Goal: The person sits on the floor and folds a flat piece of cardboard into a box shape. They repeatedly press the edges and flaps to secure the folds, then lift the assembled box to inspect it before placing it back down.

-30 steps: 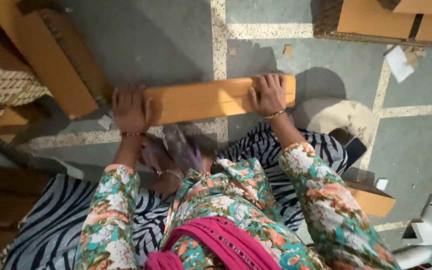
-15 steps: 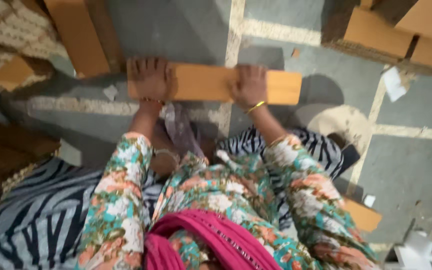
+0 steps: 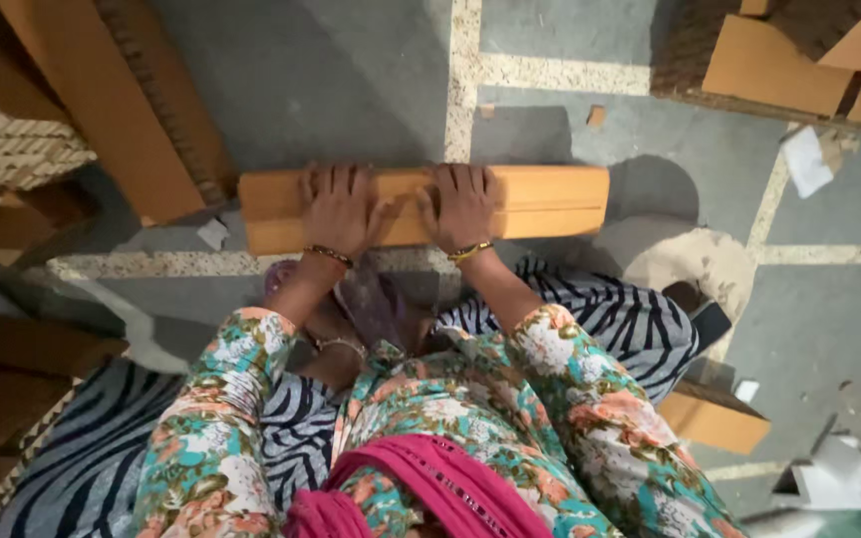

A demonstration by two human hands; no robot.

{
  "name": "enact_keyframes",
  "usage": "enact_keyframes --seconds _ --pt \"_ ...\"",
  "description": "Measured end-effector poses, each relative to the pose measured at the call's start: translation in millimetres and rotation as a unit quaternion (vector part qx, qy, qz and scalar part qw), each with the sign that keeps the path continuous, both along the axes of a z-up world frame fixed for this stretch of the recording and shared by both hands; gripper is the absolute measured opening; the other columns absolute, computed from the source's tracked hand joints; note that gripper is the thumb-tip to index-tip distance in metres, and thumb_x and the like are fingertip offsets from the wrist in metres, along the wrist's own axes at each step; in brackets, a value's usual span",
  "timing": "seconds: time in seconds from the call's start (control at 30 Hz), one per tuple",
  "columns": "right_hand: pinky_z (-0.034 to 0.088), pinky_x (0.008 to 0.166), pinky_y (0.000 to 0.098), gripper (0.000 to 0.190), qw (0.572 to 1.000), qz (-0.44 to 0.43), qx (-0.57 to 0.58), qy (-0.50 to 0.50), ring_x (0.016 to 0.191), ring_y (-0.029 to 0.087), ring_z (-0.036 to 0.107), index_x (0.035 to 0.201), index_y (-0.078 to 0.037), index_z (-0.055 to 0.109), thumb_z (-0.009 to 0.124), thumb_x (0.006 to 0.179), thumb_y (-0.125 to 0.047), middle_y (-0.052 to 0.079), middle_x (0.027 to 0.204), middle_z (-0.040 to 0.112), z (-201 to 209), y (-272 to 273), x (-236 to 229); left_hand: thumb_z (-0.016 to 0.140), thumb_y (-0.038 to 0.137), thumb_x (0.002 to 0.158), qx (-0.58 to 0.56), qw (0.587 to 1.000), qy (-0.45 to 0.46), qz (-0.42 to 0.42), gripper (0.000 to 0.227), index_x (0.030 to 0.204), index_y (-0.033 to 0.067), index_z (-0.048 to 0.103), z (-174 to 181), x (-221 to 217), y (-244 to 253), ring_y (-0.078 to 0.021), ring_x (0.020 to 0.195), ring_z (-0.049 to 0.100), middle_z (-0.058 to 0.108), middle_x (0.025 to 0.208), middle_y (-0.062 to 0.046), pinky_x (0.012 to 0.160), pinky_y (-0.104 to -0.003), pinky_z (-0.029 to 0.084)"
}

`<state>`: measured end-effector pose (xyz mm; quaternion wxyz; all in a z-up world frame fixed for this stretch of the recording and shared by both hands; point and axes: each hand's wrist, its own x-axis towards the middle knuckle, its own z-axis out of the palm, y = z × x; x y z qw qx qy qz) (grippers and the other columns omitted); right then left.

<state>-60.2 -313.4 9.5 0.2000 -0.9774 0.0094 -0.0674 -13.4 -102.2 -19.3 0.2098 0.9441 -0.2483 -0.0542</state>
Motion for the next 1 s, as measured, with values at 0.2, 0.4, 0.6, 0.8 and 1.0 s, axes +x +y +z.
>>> enact_keyframes --seconds 0.2,0.4,0.6,0.8,1.0 --pt "0.036 0.104 0.0503 0.040 1.000 -0.005 -0.002 0.015 0.112 0.034 0.055 0.122 -0.013 0.068 0.064 0.092 -0.039 0.013 0.113 0.064 9.0 1.1 1.1 0.057 0.051 0.099 -0.042 0.999 -0.018 -0.027 0.058 0.141 0.0097 0.059 0.1 1.8 3.6 -0.0374 0.127 0.051 0.060 0.133 -0.016 0.117 -0.060 0.027" --pt "0.035 0.108 0.0511 0.037 0.999 -0.005 -0.034 -0.002 0.114 0.035 0.055 0.122 -0.012 0.066 0.066 0.095 -0.037 0.014 0.113 0.064 -0.4 1.9 -2.8 0.060 0.056 0.101 -0.057 0.997 -0.042 -0.005 0.063 0.142 0.0086 0.059 -7.2 -8.8 6.3 -0.0367 0.130 0.054 0.061 0.138 -0.015 0.120 -0.058 0.027" --pt "0.038 0.102 0.0508 0.049 0.989 0.127 -0.008 -0.079 0.114 0.038 0.056 0.128 -0.004 0.062 0.071 0.094 -0.039 0.019 0.121 0.063 -18.9 -53.6 -18.4 0.064 0.064 0.100 -0.040 0.995 -0.089 -0.006 0.075 0.142 0.0017 0.058 -9.3 -8.3 42.3 -0.0404 0.136 0.049 0.058 0.143 -0.018 0.119 -0.056 0.027" --pt "0.037 0.099 0.0523 0.024 0.997 0.041 -0.057 -0.017 0.109 0.038 0.055 0.118 -0.012 0.069 0.060 0.103 -0.028 0.014 0.109 0.064 0.6 -190.2 -47.1 0.069 0.060 0.090 0.014 0.995 -0.098 0.035 0.077 0.139 0.0013 0.060 5.7 -7.5 65.7 -0.0401 0.129 0.050 0.058 0.136 -0.020 0.116 -0.055 0.031" --pt "0.040 0.096 0.0507 0.030 1.000 -0.011 -0.023 -0.003 0.109 0.039 0.054 0.114 -0.011 0.070 0.054 0.109 -0.036 0.015 0.107 0.063 -3.6 -191.2 -47.4 0.068 0.051 0.096 -0.061 0.996 -0.050 0.050 0.063 0.137 0.0034 0.060 5.7 -7.0 63.9 -0.0348 0.132 0.053 0.060 0.136 -0.016 0.118 -0.051 0.034"
